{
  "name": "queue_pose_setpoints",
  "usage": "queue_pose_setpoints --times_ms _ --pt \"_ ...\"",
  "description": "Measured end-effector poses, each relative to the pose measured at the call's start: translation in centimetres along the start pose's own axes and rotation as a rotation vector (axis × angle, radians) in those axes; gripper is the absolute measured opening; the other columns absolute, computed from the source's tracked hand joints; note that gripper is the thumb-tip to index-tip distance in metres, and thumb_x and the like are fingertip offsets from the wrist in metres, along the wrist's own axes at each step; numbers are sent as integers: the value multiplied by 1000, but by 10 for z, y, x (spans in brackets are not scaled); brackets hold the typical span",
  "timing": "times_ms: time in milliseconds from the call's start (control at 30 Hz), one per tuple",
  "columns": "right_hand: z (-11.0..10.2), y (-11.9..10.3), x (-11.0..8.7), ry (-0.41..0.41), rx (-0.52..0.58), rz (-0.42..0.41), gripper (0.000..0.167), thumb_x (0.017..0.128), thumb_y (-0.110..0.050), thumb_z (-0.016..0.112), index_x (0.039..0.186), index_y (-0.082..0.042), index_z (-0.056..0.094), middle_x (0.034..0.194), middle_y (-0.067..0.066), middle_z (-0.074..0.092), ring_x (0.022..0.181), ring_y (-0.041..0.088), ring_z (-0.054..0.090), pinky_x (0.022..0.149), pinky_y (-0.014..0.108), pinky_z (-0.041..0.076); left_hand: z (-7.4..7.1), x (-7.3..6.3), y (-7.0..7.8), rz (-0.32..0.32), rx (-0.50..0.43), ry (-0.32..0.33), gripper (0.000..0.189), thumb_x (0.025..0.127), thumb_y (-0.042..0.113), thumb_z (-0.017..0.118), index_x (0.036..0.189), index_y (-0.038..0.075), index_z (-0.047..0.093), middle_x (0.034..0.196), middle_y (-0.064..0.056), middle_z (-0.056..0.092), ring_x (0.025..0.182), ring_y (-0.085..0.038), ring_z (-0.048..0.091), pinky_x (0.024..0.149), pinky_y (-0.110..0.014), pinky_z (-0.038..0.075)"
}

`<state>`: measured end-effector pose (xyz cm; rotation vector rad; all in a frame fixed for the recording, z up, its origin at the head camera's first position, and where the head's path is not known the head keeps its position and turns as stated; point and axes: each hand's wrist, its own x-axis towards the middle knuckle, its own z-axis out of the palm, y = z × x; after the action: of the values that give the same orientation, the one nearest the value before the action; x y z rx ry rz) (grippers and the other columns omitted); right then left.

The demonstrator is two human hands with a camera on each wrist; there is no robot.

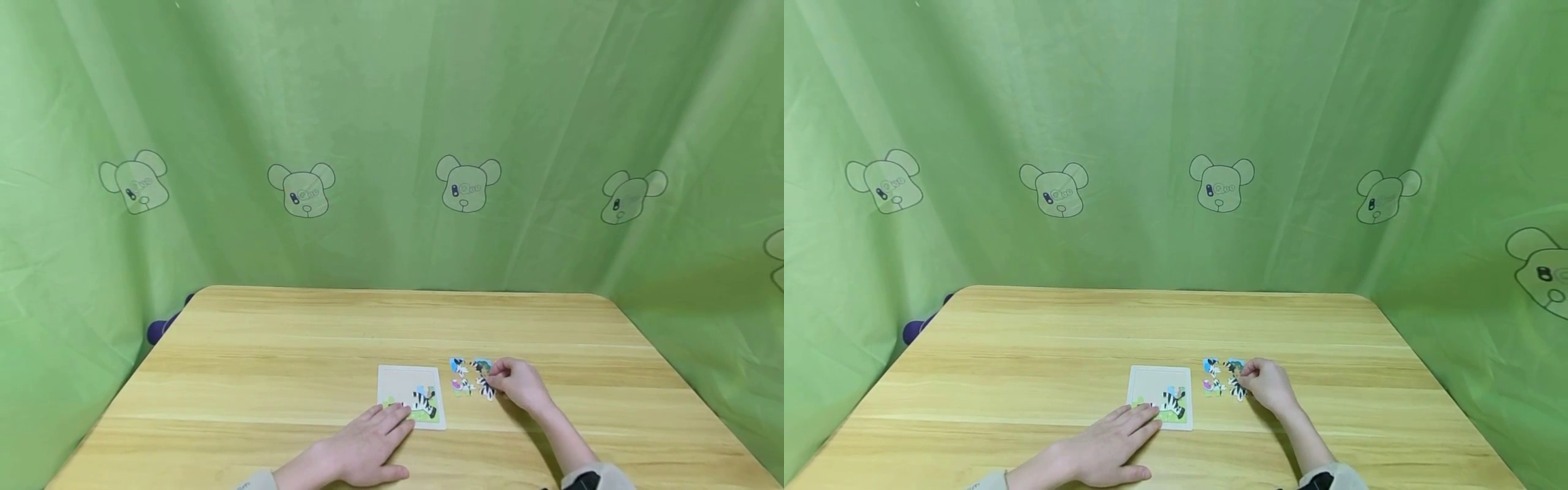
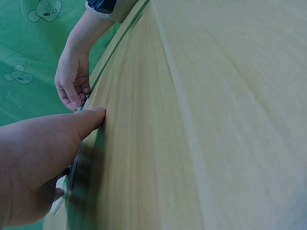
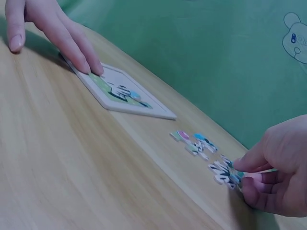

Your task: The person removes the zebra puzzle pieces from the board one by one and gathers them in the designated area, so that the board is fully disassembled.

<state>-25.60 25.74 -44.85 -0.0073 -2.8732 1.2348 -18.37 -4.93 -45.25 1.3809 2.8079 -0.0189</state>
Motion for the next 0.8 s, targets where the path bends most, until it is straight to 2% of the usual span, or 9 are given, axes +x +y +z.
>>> queue_pose_setpoints --times_ms 333,567,800 --pt "13 -31 -3 -7 -5 -131 19 76 -4 70 93 2 65 77 2 62 71 14 57 64 26 50 0 5 1 35 10 21 70 93 58 33 145 11 30 151 -6 24 138 -22 22 110 -39 23" --pt "32 -49 -4 -89 85 -183 27 74 -3 72 100 4 64 83 5 64 76 15 58 63 23 50 -2 16 7 30 37 19 70 92 59 33 145 13 32 151 -4 25 138 -20 22 110 -39 24" --pt "47 -59 -7 -178 64 -286 31 72 -3 73 101 3 63 85 5 62 77 15 57 68 22 49 -3 24 12 12 40 -5 70 92 60 36 145 14 33 151 -5 25 137 -19 23 110 -39 24"
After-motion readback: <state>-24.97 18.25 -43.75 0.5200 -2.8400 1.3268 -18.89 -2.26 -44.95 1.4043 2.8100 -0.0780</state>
